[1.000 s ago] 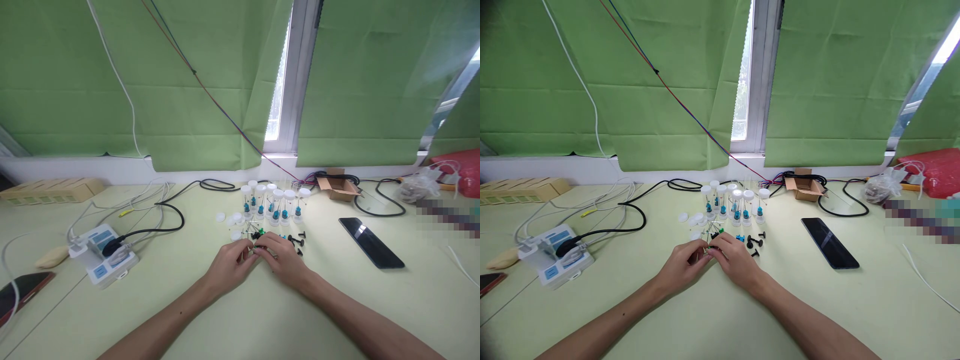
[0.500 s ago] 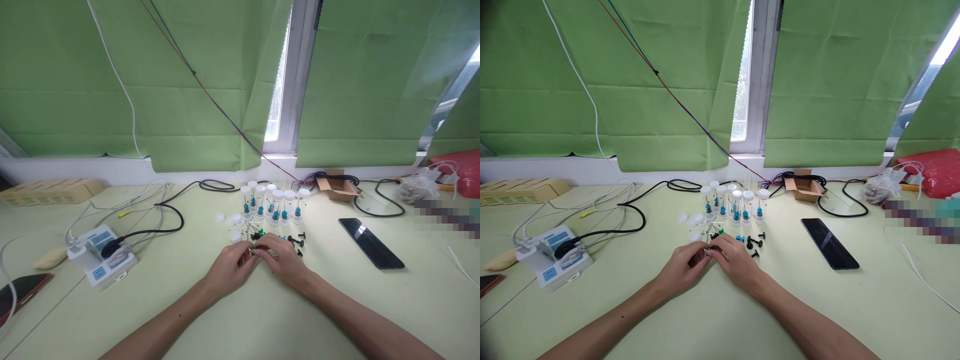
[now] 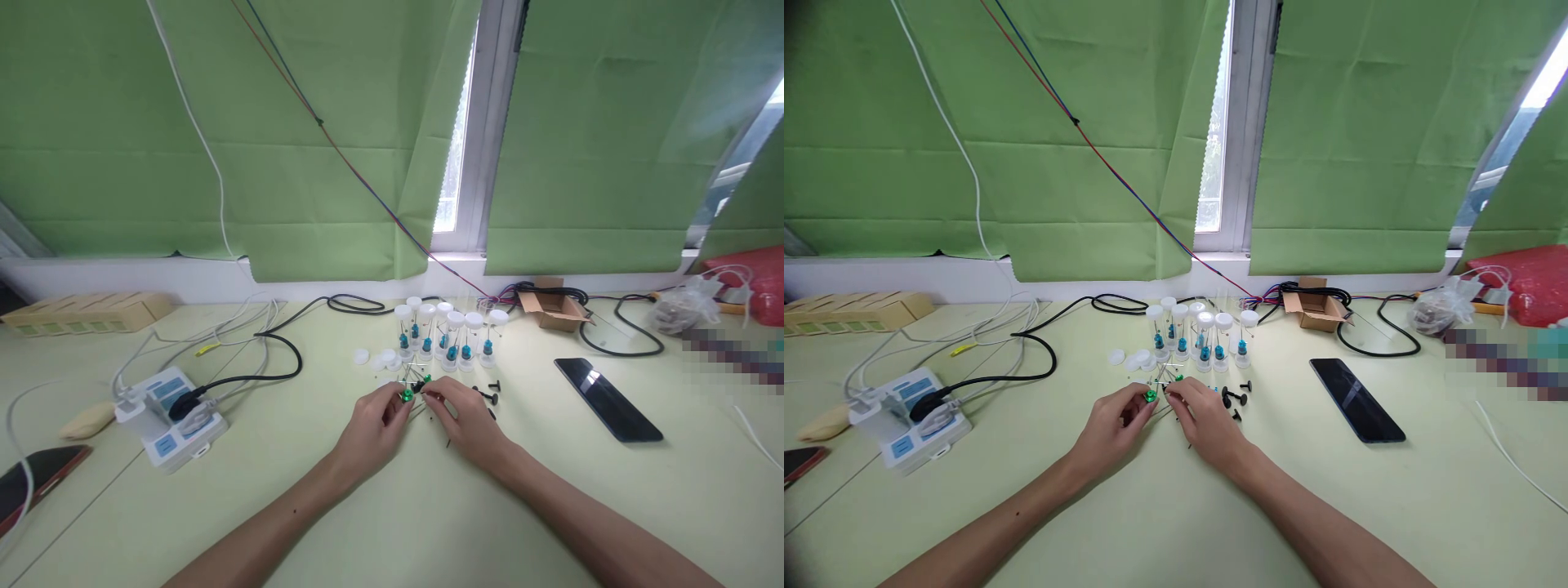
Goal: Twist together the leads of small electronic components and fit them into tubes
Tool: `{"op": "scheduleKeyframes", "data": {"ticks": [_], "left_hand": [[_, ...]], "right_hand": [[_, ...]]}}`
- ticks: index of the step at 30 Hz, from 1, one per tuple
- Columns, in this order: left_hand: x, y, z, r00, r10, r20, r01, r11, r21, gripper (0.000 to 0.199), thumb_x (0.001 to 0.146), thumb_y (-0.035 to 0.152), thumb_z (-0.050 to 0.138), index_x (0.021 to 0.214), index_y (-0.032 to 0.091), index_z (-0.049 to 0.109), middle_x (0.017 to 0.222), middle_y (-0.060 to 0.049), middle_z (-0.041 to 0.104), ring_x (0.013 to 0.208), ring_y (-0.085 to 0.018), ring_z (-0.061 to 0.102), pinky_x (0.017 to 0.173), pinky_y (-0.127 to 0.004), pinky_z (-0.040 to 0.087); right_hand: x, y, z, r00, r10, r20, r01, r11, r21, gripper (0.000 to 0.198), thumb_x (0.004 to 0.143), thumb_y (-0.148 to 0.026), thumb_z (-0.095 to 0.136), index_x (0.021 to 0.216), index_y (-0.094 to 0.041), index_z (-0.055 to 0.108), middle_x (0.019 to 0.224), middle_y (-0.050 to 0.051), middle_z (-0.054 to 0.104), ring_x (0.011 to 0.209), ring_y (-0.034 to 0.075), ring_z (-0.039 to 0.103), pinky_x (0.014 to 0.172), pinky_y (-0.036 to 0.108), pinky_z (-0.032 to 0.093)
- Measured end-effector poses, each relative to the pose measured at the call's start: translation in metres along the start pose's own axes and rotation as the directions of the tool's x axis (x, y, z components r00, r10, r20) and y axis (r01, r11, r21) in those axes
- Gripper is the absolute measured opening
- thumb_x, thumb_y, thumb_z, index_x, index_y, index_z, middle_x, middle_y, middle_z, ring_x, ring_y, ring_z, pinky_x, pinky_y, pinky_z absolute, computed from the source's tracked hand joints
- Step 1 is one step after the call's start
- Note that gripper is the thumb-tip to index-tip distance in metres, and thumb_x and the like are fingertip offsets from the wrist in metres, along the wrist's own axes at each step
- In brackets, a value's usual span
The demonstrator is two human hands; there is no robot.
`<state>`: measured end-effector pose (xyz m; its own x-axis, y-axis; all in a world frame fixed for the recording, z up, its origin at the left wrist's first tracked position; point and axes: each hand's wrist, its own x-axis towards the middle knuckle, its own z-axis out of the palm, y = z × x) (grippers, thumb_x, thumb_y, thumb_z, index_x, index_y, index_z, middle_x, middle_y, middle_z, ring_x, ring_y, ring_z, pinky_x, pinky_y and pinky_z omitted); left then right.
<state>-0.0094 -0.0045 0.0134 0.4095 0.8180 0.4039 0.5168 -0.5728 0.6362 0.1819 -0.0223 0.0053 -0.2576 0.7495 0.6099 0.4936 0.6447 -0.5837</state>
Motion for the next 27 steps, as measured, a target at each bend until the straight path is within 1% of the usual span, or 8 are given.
{"op": "scheduleKeyframes", "data": {"ticks": [4,7,11,20,27], "left_hand": [[0.0010,-0.0022,0.0018,0.998,-0.016,-0.068,0.014,0.999,-0.029,0.013,0.092,0.031,0.051,0.093,0.020,0.057,0.067,0.003,0.057,0.058,-0.011,0.050,0.056,-0.023,0.041],[0.0013,-0.0017,0.0033,0.997,-0.030,-0.076,0.027,0.999,-0.033,0.013,0.092,0.031,0.052,0.094,0.020,0.058,0.067,0.002,0.058,0.058,-0.011,0.051,0.056,-0.023,0.042],[0.0008,0.0000,0.0041,0.997,-0.036,-0.070,0.033,0.999,-0.042,0.014,0.092,0.032,0.051,0.093,0.020,0.058,0.068,0.002,0.058,0.059,-0.012,0.051,0.057,-0.024,0.042],[-0.0001,-0.0004,0.0046,0.996,-0.033,-0.077,0.029,0.998,-0.056,0.015,0.091,0.032,0.051,0.094,0.020,0.058,0.068,0.002,0.059,0.059,-0.012,0.053,0.055,-0.023,0.042],[-0.0002,0.0012,0.0047,0.997,-0.049,-0.066,0.044,0.996,-0.072,0.014,0.091,0.031,0.052,0.094,0.019,0.059,0.068,0.002,0.059,0.059,-0.012,0.051,0.056,-0.023,0.042]], "right_hand": [[-0.0022,0.0027,0.0020,0.995,0.041,0.094,-0.033,0.996,-0.084,0.016,0.092,-0.012,0.050,0.101,-0.020,0.061,0.096,0.007,0.063,0.089,0.020,0.060,0.079,0.033,0.050],[-0.0040,0.0051,0.0033,0.988,0.062,0.141,-0.042,0.989,-0.141,0.018,0.088,-0.009,0.056,0.100,-0.021,0.063,0.099,0.008,0.062,0.095,0.022,0.058,0.084,0.036,0.049],[-0.0048,0.0055,0.0038,0.983,0.054,0.178,-0.022,0.984,-0.179,0.018,0.086,-0.009,0.059,0.099,-0.021,0.064,0.099,0.008,0.061,0.094,0.023,0.057,0.085,0.039,0.047],[-0.0034,0.0010,0.0029,0.976,0.063,0.209,-0.021,0.979,-0.202,0.014,0.086,-0.008,0.057,0.090,-0.020,0.063,0.095,0.007,0.061,0.093,0.023,0.056,0.084,0.041,0.046],[-0.0047,0.0016,0.0024,0.977,0.059,0.205,-0.015,0.978,-0.209,0.016,0.084,-0.008,0.058,0.094,-0.020,0.062,0.096,0.007,0.061,0.095,0.024,0.056,0.085,0.041,0.046]]}}
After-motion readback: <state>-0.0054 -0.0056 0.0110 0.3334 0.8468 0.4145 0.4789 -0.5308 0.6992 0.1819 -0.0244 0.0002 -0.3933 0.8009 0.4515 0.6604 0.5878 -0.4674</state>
